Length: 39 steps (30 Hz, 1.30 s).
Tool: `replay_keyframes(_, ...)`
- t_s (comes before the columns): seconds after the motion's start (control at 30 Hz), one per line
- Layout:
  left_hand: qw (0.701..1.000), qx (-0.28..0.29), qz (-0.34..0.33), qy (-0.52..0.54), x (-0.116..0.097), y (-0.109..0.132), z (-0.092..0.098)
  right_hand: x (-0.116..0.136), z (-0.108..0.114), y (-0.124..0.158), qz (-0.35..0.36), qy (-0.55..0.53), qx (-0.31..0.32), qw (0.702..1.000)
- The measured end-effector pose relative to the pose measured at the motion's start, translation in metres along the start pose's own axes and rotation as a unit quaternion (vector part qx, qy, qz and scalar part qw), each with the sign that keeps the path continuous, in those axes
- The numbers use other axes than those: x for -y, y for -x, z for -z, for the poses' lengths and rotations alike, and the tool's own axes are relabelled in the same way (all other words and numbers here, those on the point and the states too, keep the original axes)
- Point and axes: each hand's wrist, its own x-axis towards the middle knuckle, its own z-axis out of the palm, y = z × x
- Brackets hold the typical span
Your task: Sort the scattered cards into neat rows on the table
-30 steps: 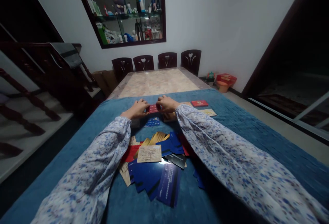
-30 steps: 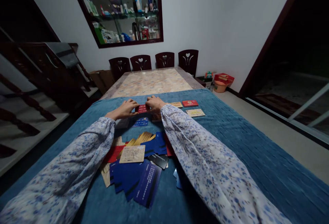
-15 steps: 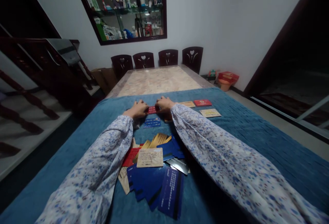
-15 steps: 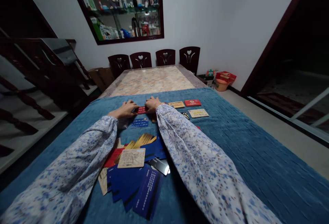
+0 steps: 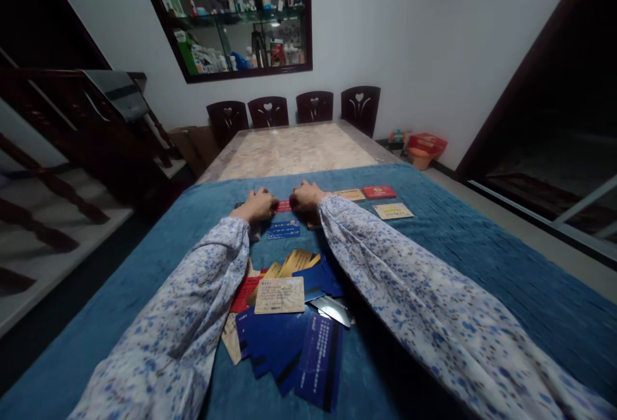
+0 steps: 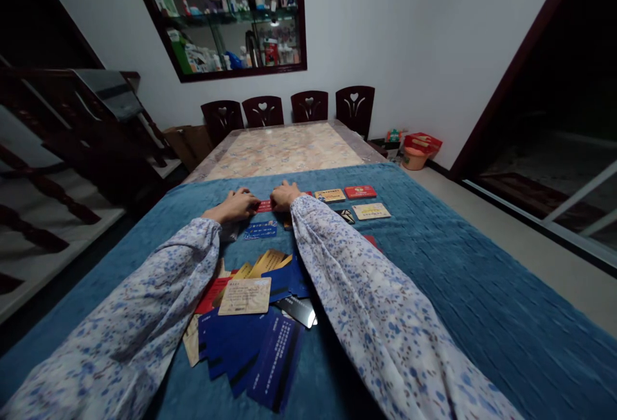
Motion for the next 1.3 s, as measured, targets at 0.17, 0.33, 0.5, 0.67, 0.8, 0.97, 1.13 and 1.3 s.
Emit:
replay_keyframes(0.17, 1.0, -0.018, -0.003, -0.002, 0.002, -0.003, -0.004, 0.003, 0.0, -0.001, -0.009, 0.002, -0.008, 1.0)
replay_keyframes(0.33, 1.0, -0.011, 0.006, 0.004, 0.0, -0.003, -0.004, 0.005, 0.0, -0.002, -0.007, 0.012, -0.004, 1.0)
replay_keyframes(0.5, 1.0, -0.014, 0.01, -0.008, -0.002, -0.001, -0.005, 0.004, 0.0, -0.003, 0.001, 0.027, -0.006, 1.0)
replay_keyframes(0.67, 1.0, -0.016, 0.008, -0.024, -0.006, 0.006, -0.003, 0.0, 0.003, 0.001, 0.002, 0.041, -0.019, 0.999)
replay_keyframes(0.8, 0.999, -0.027, 0.003, -0.035, -0.009, 0.012, 0.0, -0.006, 0.009, 0.01, 0.013, 0.05, -0.037, 0.998)
replay_keyframes(0.97, 0.997, -0.059, -0.005, -0.053, -0.013, 0.016, 0.006, -0.011, 0.019, 0.027, 0.013, 0.053, -0.078, 0.995)
replay_keyframes(1.13, 0.994, -0.087, -0.017, -0.059, -0.025, 0.024, 0.014, -0.012, 0.027, 0.047, 0.013, 0.057, -0.109, 0.992)
replay_keyframes(1.3, 0.992, -0.109, -0.041, -0.044, -0.044, 0.035, 0.023, -0.018, 0.028, 0.065, 0.003, 0.057, -0.131, 0.99)
